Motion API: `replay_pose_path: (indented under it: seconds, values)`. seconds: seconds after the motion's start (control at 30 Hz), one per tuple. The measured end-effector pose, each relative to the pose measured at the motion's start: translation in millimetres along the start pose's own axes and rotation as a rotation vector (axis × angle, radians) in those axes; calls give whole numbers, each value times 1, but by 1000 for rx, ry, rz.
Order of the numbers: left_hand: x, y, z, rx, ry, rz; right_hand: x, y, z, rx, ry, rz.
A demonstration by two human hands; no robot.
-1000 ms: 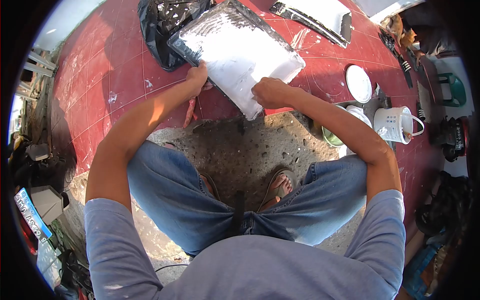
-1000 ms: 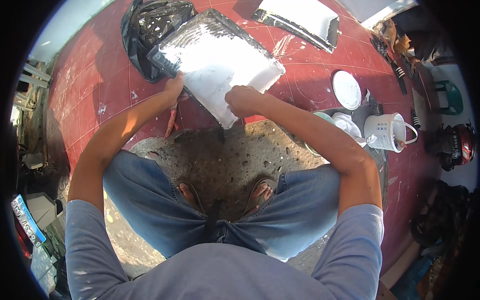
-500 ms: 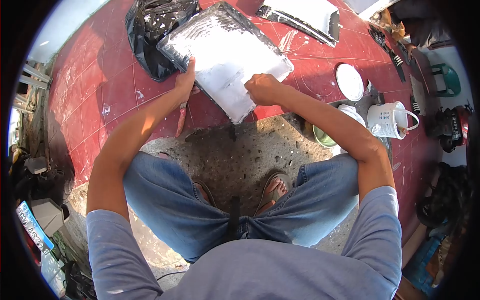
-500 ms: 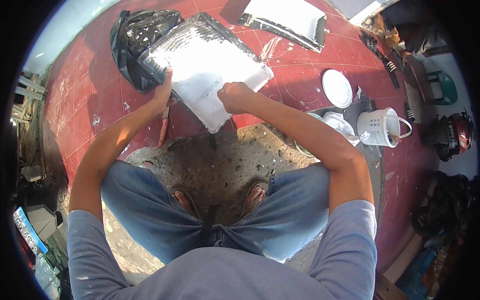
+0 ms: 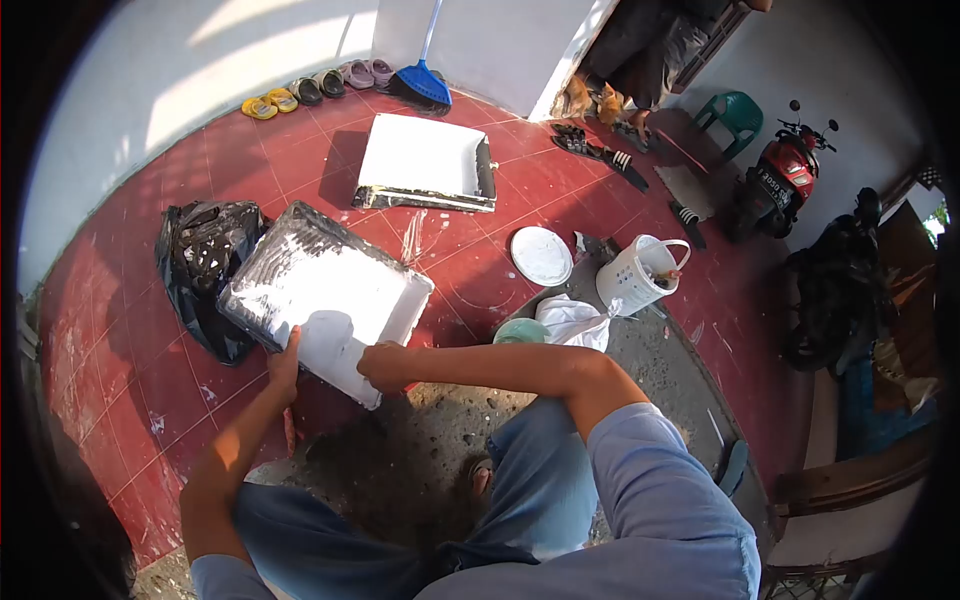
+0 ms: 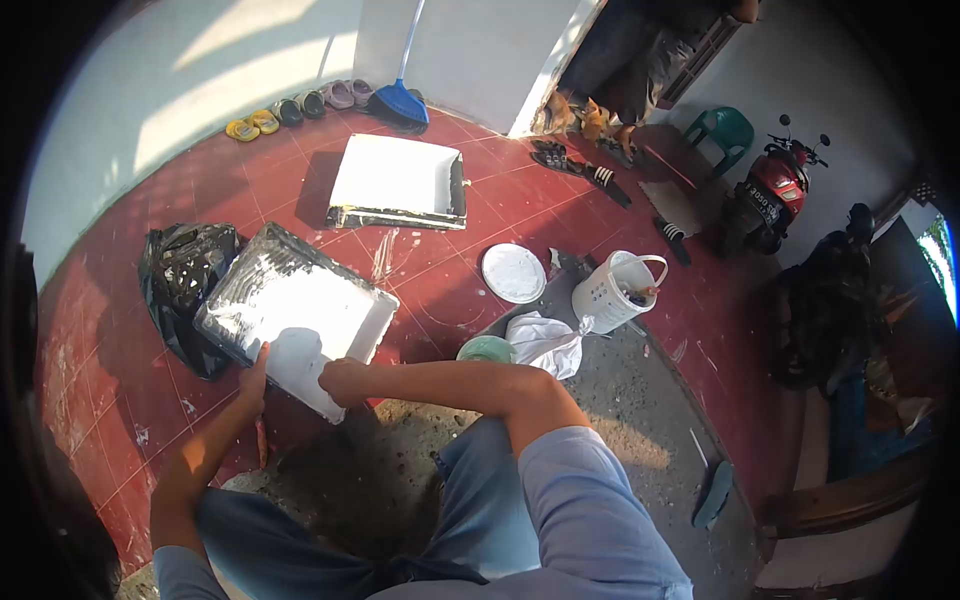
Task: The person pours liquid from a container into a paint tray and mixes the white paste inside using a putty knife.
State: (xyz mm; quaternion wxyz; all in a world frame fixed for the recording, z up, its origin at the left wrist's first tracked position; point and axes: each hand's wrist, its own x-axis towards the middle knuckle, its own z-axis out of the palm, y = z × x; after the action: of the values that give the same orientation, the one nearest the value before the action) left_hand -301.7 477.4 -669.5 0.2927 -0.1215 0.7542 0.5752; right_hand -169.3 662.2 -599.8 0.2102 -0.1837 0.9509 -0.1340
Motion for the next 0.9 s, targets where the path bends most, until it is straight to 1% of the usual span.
replay_pose_path:
  seconds: [0.03,0.1,0.17,0.27,0.37,0.4,0.47,0.5,0.57,0.6,0.67,0.73,0.8,0.83,0.9]
  values:
    - [4,-2,0,14,19,14,-1,1,0,-26,-1,-24]
    - [12,-7,1,44,58,42,0,11,-13,-47,-41,69]
    - [7,-1,-1,51,20,-60,0,13,-26,-79,-47,123]
    - [16,-12,3,98,119,100,2,10,-23,-106,-40,157]
    - [18,-12,4,162,173,66,3,8,-4,-33,1,84]
    - [15,-10,3,181,164,51,5,14,0,-50,-11,106]
    - [2,1,2,222,147,15,2,26,-14,-86,-52,159]
    - [-1,4,0,192,135,56,1,31,-20,-96,-74,184]
    - [-6,3,1,133,100,136,-3,24,-25,-89,-11,177]
    - [-4,6,1,204,123,79,-2,20,-21,-85,5,168]
    - [-16,13,2,177,159,206,1,10,-9,-64,38,128]
    - [-17,12,3,188,159,214,0,6,-4,-26,68,73]
    - [-6,8,1,228,132,100,-1,19,-16,-74,-2,135]
    - [-4,6,0,250,135,79,-2,21,-19,-95,-39,165]
    - [1,5,-1,297,139,39,-1,22,-17,-113,-22,175]
